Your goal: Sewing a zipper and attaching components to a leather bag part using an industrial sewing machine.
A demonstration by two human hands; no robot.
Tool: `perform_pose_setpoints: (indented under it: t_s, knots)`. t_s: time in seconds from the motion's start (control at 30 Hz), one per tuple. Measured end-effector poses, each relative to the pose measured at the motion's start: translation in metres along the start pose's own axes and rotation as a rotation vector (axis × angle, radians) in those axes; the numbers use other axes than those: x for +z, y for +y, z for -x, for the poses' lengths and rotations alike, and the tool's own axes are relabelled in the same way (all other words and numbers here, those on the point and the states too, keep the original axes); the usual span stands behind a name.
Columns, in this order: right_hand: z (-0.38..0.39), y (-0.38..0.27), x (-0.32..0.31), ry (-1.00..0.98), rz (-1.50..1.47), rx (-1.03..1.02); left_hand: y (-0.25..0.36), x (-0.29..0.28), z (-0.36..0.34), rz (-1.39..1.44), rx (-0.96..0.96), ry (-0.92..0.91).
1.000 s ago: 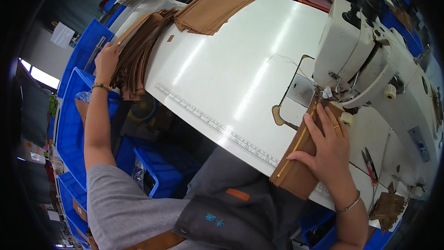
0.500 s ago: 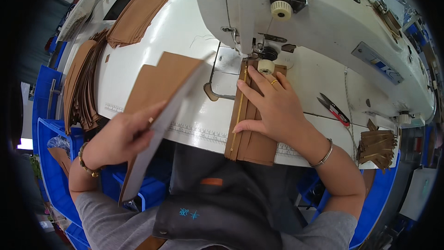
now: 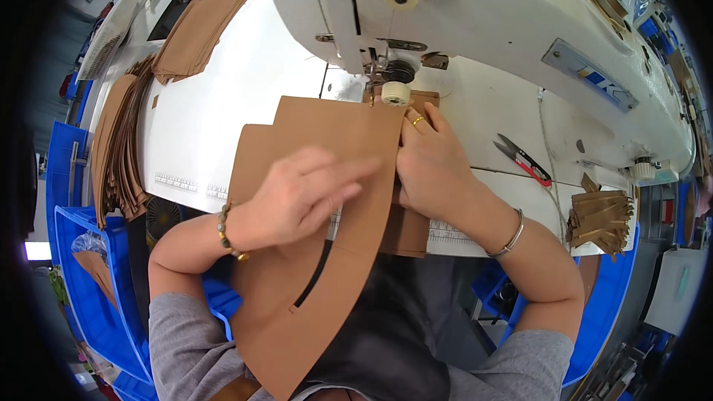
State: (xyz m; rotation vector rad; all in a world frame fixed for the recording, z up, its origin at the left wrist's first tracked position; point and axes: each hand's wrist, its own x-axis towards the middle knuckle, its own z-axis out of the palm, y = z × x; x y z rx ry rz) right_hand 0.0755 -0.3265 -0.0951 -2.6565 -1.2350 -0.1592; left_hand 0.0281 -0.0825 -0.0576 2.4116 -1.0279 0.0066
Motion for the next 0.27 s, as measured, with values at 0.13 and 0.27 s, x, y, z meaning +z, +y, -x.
perform_pose_setpoints:
  t_s: [0.13, 0.27]
  knots:
    - [-0.001, 0.000, 0.001, -0.005, -0.002, 0.013, -0.015, 0.020, 0.004, -0.229, -0.074, 0.178]
    - [0.000, -0.001, 0.002, 0.028, -0.014, 0.004, 0.002, 0.030, 0.018, -0.100, -0.146, 0.036]
